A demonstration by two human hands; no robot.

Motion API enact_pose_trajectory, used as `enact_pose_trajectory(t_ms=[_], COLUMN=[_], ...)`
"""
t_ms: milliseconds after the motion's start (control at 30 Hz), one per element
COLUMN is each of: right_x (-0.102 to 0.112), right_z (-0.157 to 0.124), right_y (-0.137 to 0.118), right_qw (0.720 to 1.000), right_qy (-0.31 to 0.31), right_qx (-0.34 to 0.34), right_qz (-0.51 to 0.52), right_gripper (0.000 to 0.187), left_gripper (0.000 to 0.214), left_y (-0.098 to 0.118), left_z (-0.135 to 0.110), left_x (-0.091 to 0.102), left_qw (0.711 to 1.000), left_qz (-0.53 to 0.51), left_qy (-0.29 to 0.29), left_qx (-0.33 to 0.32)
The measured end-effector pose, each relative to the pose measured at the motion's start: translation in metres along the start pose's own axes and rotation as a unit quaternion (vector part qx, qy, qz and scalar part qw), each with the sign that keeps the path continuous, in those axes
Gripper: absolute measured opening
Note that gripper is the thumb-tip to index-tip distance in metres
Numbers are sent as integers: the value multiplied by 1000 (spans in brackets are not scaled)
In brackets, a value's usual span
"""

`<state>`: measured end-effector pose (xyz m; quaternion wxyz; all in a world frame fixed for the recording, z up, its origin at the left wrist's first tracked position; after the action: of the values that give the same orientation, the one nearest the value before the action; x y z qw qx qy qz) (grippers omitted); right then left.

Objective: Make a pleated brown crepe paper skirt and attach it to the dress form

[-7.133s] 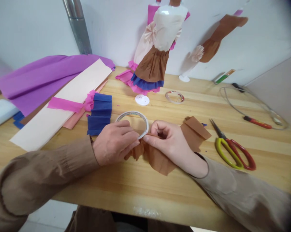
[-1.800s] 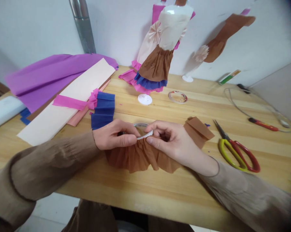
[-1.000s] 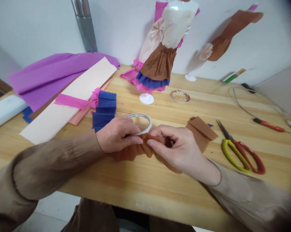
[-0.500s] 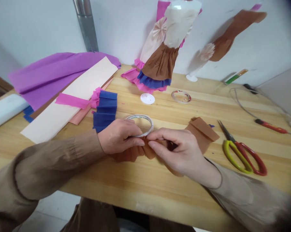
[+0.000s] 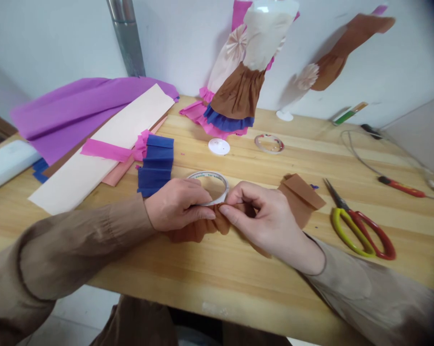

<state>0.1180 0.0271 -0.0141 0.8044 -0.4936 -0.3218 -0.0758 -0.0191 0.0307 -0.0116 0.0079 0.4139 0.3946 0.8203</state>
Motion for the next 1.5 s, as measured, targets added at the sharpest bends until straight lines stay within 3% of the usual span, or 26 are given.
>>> enact_pose_trajectory(t_ms=[133,300,467,567,633,733,867,967,1100,1200,1367,1433,1500], right_x=[-2,-12,-2,10,10,-1,-6,-9,-11,-5,16,17,12], right_z=[1,4,9,10,10,8,6,5,4,2,-2,0,3], right_y=[4,18,17,12,11,11,14,15,13,7,-8,-7,-2], right_qw=[999,986,988,988,986,983,984,985,986,992,996,995,999], right_qy=[6,5,0,28,2,-84,-84,-68,-61,-35,77,79,42], right_qx=[-32,-92,-54,-27,-25,-32,-45,-51,-49,-29,39,32,2], right_qz=[31,142,146,147,163,163,148,148,145,118,-29,-44,-10], right_gripper=[21,29,31,21,15,18,14,14,16,18,21,17,16], left_gripper=[31,33,30,28,29,33,51,64,47,35,26,27,29], left_y=[1,2,-6,-12,-13,-16,-17,-18,-16,-12,-6,-2,1], left_z=[-1,-1,0,1,1,0,-3,-4,-3,0,-1,-2,-2], left_x=[-2,-5,-1,-2,-4,-5,-1,4,1,3,13,15,14], left_qw=[1000,999,998,988,979,968,956,958,971,981,996,998,997], left_qz=[-3,27,-38,-100,-144,-190,-233,-238,-163,-128,-59,-19,20], left_qy=[-9,-16,-32,-64,-87,-105,-114,-82,-77,-50,44,67,73], left_qx=[-2,-20,49,99,113,129,135,140,157,135,49,0,-32])
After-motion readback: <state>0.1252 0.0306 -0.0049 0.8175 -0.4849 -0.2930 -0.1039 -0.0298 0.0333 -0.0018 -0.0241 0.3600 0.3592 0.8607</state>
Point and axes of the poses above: each hand's wrist, its own z-axis towards the middle knuckle, its own x-axis out of the back of the hand, y = z × x, the point moved 6 cm from there along z, towards the middle knuckle, and after that the axes turned 7 degrees about x, right-handed, at the moved point
